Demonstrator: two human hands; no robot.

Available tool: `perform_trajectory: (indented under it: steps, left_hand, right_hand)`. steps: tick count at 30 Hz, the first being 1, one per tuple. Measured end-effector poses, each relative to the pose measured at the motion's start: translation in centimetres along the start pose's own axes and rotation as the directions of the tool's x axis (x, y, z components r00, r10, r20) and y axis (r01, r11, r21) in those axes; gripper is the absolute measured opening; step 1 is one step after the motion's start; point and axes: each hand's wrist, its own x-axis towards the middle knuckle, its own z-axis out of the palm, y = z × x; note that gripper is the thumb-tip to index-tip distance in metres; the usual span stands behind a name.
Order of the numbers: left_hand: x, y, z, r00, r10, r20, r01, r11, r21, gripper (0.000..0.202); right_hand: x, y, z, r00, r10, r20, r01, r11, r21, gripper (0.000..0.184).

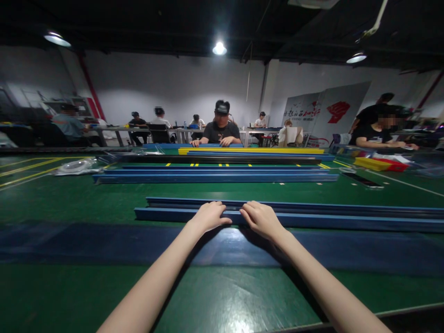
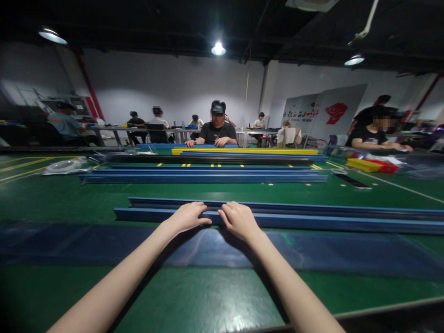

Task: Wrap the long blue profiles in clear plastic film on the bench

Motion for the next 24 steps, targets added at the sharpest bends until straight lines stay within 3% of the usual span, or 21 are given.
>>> perform_trajectory:
  steps: [6, 12, 24]
  left_hand:
    - [-0.7, -1.1, 0.8, 0.991, 0.094, -0.092, -0.088, 0.994, 0.07, 0.032]
    - [-1.7, -2.0, 1.0, 0.993, 0.055, -0.1, -0.047, 0.996, 0.082, 0.031]
    - [-2.8, -1.8, 0.9, 0.994, -0.032, -0.106, 0.046, 0.991, 0.124, 0.03]
  right_hand:
    - [2.2, -1.3, 0.8, 0.996, 0.051, -0.079, -0.058, 0.995, -0.087, 0.039]
    - [3.4, -2.5, 2.1, 0.988, 0.154, -0.03, -0.156, 0.984, -0.089, 0.048]
    - [3.1, -1.7, 2.3, 0.993, 0.044, -0.106, -0.052, 0.996, -0.071, 0.048]
